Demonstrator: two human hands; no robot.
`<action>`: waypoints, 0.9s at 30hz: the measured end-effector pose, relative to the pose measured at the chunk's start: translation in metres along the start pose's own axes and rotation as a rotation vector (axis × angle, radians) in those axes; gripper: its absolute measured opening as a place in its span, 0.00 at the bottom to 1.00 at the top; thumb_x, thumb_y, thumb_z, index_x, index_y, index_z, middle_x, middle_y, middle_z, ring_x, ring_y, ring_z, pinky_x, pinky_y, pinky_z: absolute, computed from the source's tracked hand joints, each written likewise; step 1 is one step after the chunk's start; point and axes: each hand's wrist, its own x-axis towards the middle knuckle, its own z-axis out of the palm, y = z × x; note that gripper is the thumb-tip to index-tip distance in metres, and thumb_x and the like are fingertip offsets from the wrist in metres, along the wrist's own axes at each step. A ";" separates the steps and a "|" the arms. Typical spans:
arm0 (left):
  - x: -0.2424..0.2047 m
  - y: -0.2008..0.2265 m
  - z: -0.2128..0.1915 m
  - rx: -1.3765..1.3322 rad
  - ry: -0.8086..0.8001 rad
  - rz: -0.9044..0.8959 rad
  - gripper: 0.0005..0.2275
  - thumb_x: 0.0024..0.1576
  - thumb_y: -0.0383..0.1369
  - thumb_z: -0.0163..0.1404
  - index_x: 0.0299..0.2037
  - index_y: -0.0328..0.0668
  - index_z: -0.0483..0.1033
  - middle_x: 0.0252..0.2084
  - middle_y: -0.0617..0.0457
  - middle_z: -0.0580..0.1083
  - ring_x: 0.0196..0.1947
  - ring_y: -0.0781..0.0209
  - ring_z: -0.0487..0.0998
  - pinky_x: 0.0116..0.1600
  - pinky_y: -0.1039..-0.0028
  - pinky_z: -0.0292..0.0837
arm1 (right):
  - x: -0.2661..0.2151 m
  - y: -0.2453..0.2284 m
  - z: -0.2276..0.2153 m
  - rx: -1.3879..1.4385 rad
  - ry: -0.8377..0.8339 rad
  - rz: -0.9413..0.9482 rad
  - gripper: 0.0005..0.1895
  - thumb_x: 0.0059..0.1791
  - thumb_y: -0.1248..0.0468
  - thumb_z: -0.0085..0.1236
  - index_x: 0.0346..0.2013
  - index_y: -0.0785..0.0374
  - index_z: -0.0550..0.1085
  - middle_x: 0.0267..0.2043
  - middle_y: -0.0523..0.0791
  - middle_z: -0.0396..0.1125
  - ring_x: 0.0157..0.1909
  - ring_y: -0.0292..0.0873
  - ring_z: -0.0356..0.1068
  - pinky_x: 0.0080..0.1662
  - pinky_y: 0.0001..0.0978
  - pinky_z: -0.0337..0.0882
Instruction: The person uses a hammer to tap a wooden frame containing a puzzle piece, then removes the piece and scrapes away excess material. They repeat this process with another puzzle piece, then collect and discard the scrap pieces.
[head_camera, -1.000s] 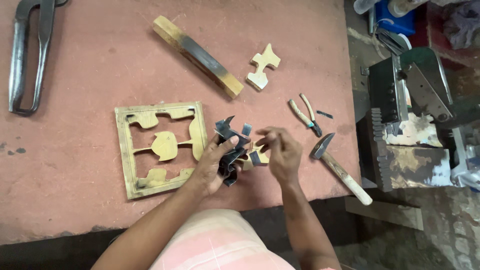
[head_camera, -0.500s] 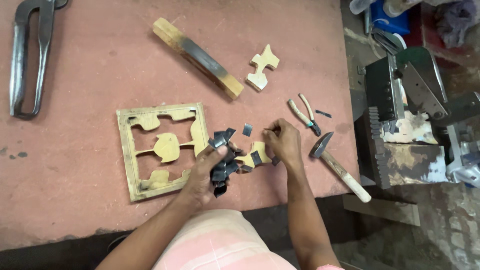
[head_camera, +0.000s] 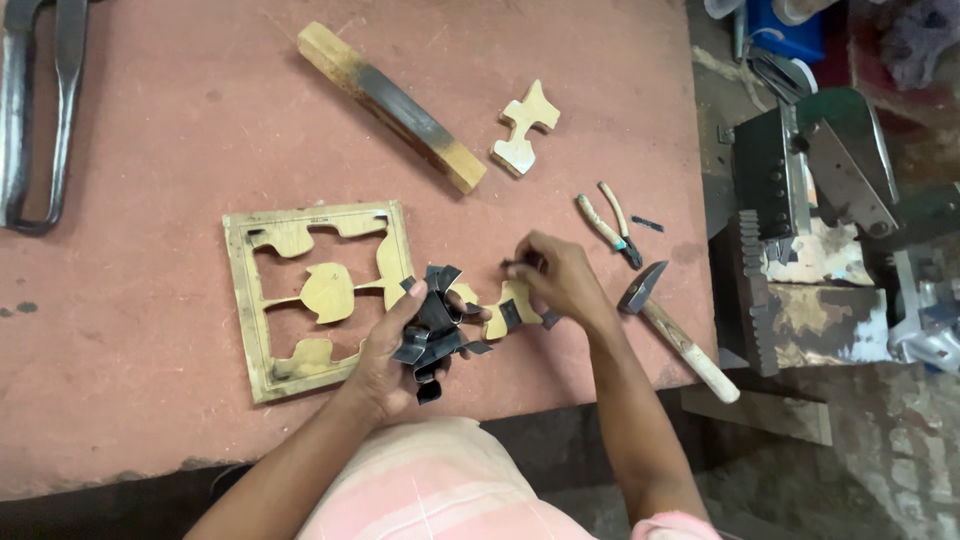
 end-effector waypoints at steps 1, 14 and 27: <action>0.001 0.001 0.000 -0.016 0.016 -0.007 0.23 0.58 0.53 0.48 0.43 0.38 0.76 0.43 0.43 0.79 0.26 0.62 0.79 0.23 0.77 0.71 | -0.009 -0.002 0.001 0.076 -0.047 0.149 0.07 0.50 0.69 0.62 0.42 0.64 0.76 0.31 0.53 0.70 0.31 0.52 0.69 0.34 0.43 0.67; 0.013 -0.002 -0.006 -0.089 -0.073 0.009 0.20 0.57 0.47 0.50 0.49 0.37 0.75 0.46 0.39 0.79 0.31 0.60 0.80 0.24 0.77 0.71 | -0.058 0.070 -0.007 0.067 0.343 -0.097 0.09 0.45 0.71 0.68 0.38 0.66 0.76 0.39 0.47 0.74 0.35 0.38 0.74 0.38 0.31 0.74; 0.015 -0.009 -0.018 -0.181 -0.065 -0.034 0.19 0.59 0.48 0.47 0.46 0.38 0.76 0.42 0.43 0.77 0.37 0.54 0.80 0.24 0.74 0.70 | -0.071 0.075 0.036 0.011 0.369 0.167 0.12 0.42 0.67 0.70 0.36 0.67 0.76 0.30 0.48 0.73 0.29 0.38 0.71 0.33 0.28 0.71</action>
